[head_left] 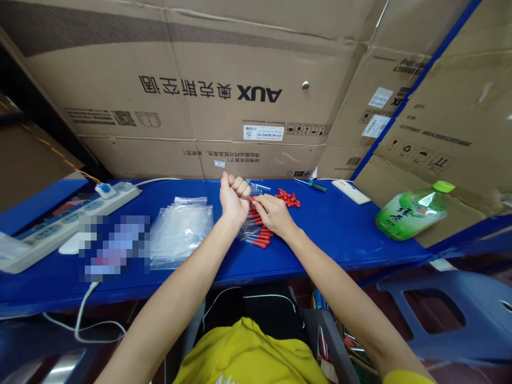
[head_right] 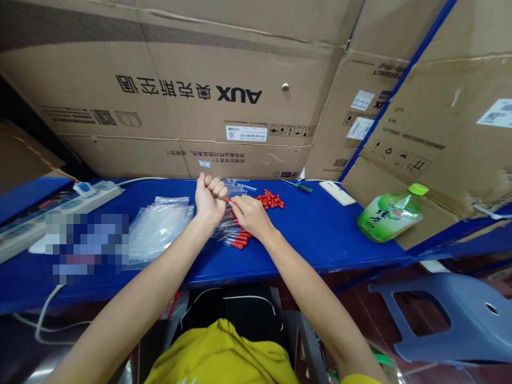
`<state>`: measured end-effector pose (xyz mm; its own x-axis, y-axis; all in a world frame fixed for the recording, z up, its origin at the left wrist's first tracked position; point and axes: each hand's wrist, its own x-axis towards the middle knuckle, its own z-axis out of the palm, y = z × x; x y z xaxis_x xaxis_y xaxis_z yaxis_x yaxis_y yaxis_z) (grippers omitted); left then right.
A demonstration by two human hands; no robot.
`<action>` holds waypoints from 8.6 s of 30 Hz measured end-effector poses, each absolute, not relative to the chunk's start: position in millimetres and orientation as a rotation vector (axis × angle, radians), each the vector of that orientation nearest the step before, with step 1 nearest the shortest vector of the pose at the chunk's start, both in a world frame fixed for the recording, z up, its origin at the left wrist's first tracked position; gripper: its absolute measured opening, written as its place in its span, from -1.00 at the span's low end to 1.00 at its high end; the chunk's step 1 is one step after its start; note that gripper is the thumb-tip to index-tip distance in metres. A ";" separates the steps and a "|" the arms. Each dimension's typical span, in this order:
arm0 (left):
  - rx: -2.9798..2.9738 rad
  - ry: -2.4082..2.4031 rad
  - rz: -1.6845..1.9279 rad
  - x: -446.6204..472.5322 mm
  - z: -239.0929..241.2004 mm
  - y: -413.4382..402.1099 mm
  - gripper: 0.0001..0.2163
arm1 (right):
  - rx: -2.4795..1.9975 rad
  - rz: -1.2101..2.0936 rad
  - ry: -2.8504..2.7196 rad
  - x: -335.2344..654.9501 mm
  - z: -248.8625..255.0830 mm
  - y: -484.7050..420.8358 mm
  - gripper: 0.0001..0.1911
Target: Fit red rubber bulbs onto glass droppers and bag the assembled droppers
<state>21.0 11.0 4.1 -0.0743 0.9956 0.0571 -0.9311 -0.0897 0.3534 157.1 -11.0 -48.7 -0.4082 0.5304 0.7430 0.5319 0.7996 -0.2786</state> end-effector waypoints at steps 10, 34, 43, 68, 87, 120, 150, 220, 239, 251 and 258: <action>0.321 0.237 1.635 25.6 3.5 7.7 -0.54 | -0.792 -0.025 -2.083 158.1 -51.2 -9.0 -0.68; 0.282 0.153 1.620 13.1 6.9 10.0 -0.56 | -0.879 -0.102 -2.105 152.4 -47.9 -12.4 -0.67; 0.290 0.180 1.613 17.3 5.0 8.9 -0.57 | -0.833 -0.109 -2.085 153.8 -49.1 -11.8 -0.69; 0.333 0.179 1.573 5.3 9.1 5.1 -0.52 | -0.935 -0.108 -2.099 159.2 -46.9 -11.6 -0.68; 0.290 0.198 1.617 8.2 9.8 4.5 -0.58 | -0.829 -0.094 -2.099 157.2 -46.4 -12.4 -0.62; 0.263 0.137 1.612 9.9 3.0 7.9 -0.60 | -0.794 -0.055 -2.053 153.2 -44.6 -16.5 -0.66; 0.377 0.147 1.624 6.1 7.5 7.2 -0.58 | -0.884 0.013 -2.065 155.1 -47.8 -14.2 -0.70; 2.322 1.633 0.834 -32.2 -59.4 61.7 -0.74 | -1.060 0.196 -2.045 186.8 -51.8 13.1 -0.76; 2.359 1.845 0.652 -36.3 -50.2 59.6 -0.83 | -1.989 0.141 -1.142 253.5 -50.2 24.4 -0.73; 2.459 1.664 0.512 -33.5 -51.5 61.5 -0.88 | -1.955 0.307 -1.570 251.0 -63.6 33.9 -0.65; 2.400 1.663 0.743 -31.3 -50.7 59.1 -0.83 | -1.878 0.219 -1.452 251.9 -66.0 34.5 -0.82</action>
<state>-31.3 59.1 -50.7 0.2722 0.9072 0.3209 0.8441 -0.3852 0.3731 251.9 34.5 -66.0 0.3449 0.8915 0.2937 0.7650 -0.0857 -0.6383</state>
